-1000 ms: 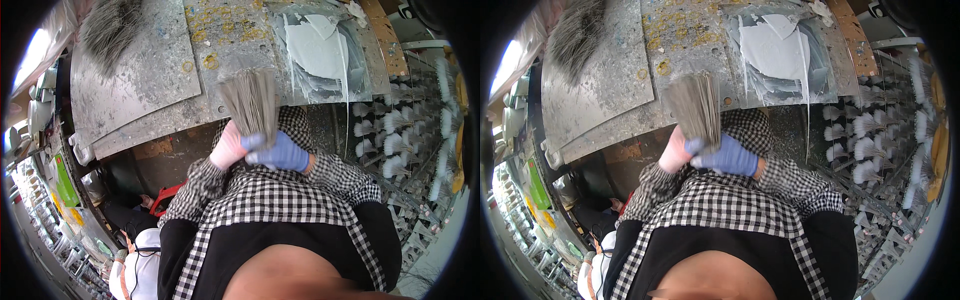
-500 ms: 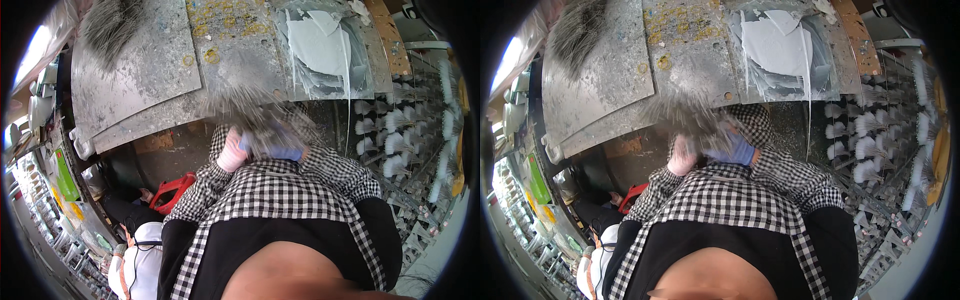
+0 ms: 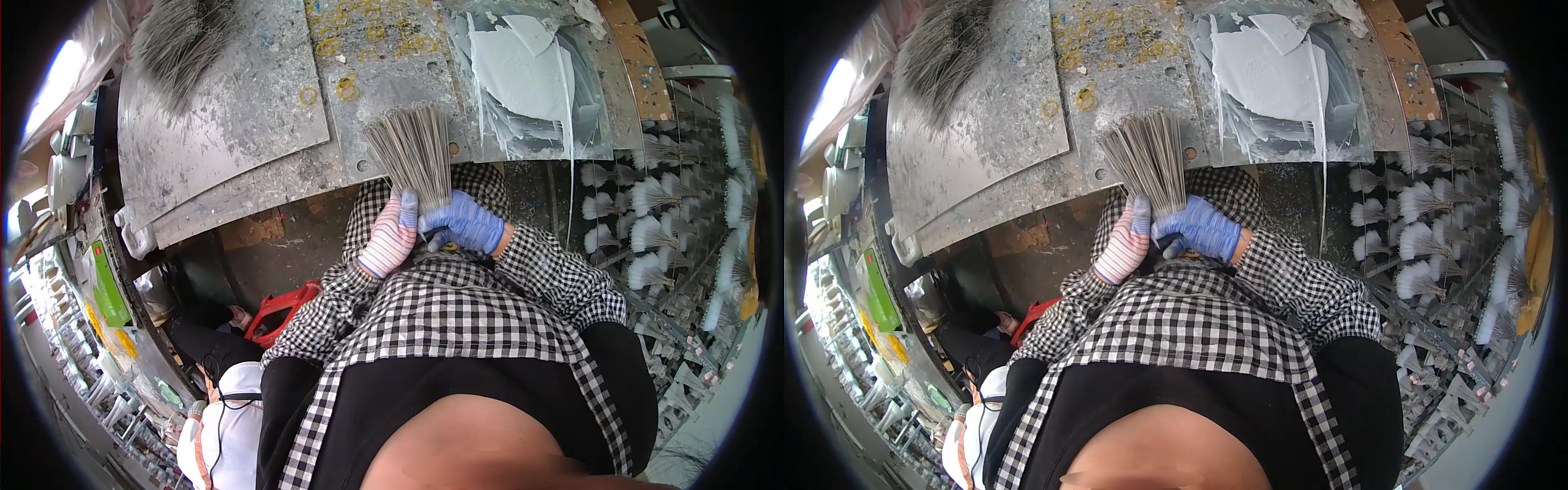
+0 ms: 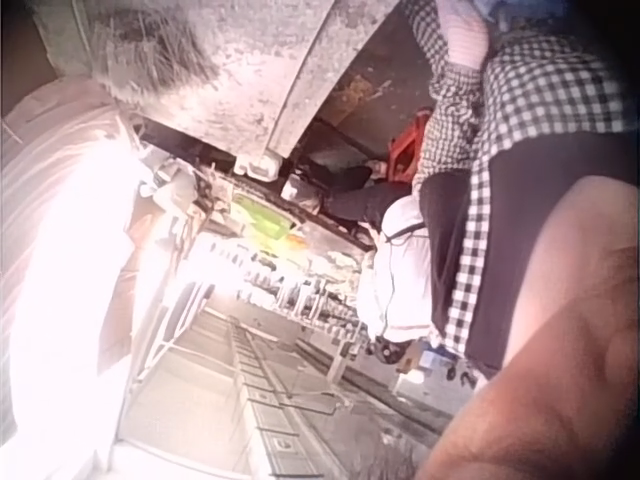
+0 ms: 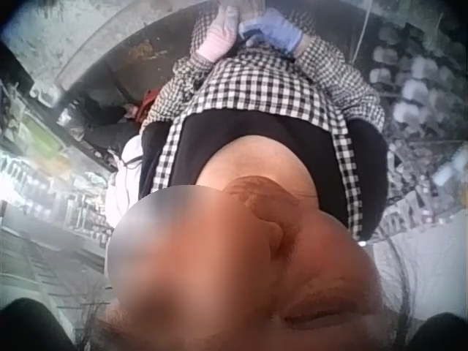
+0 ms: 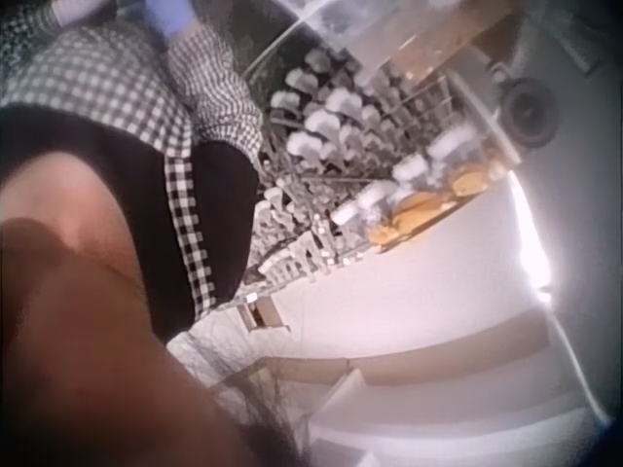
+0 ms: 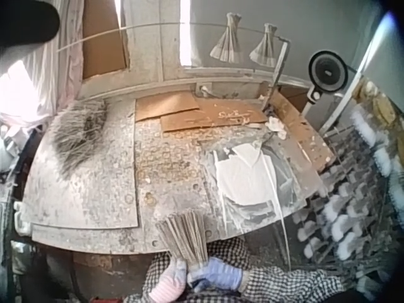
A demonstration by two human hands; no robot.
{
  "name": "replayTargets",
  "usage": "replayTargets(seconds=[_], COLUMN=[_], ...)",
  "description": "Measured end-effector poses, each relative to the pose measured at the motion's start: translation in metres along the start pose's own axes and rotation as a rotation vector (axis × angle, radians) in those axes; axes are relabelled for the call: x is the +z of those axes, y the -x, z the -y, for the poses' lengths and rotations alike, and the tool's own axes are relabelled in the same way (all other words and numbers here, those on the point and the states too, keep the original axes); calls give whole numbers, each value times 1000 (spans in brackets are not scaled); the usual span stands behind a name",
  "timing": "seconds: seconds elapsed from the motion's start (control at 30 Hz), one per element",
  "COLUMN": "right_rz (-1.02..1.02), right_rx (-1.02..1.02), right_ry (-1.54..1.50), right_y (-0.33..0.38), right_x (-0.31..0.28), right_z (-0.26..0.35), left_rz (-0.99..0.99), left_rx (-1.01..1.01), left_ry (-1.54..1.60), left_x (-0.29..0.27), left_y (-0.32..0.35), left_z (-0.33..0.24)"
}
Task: The person is bundles together long grey bristles, secures them with a band, and dips the end into a white liquid adhesive/sealant to assemble industrial brushes.
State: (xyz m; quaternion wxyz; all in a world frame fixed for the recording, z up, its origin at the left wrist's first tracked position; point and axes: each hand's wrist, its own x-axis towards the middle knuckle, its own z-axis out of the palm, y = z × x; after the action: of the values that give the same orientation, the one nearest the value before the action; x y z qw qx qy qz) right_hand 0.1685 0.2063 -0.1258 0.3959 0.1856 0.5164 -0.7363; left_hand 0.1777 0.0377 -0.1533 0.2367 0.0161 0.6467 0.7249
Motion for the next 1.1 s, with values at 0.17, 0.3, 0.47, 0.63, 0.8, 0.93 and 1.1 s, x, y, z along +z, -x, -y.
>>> replayTargets(seconds=[0.17, 0.3, 0.47, 0.63, 0.8, 0.93, 1.1], right_rz=[123, 181, -6, 14, 110, -193, 93], right_rx=[74, 40, -667, -16, -93, -198, -19], right_ry=[-140, 10, 502, 115, 194, -10, 20], right_y=[4, 5, 40, 9, 32, -12, 18], right_x=[-7, -5, 32, 11, 14, 13, 6], right_z=[9, 15, 26, -15, 15, -32, -14], left_rz=[66, 112, 304, 308, 331, 386, 347], left_rx=[36, -12, 103, -23, -193, -225, -109], left_ry=[-182, 123, 436, -155, 306, 103, 90], left_x=[-11, -10, -17, -42, -49, -48, -46], left_y=[-2, 1, 16, 24, 20, 23, 4], left_z=[-1, -3, -49, 1, -36, -14, -21])
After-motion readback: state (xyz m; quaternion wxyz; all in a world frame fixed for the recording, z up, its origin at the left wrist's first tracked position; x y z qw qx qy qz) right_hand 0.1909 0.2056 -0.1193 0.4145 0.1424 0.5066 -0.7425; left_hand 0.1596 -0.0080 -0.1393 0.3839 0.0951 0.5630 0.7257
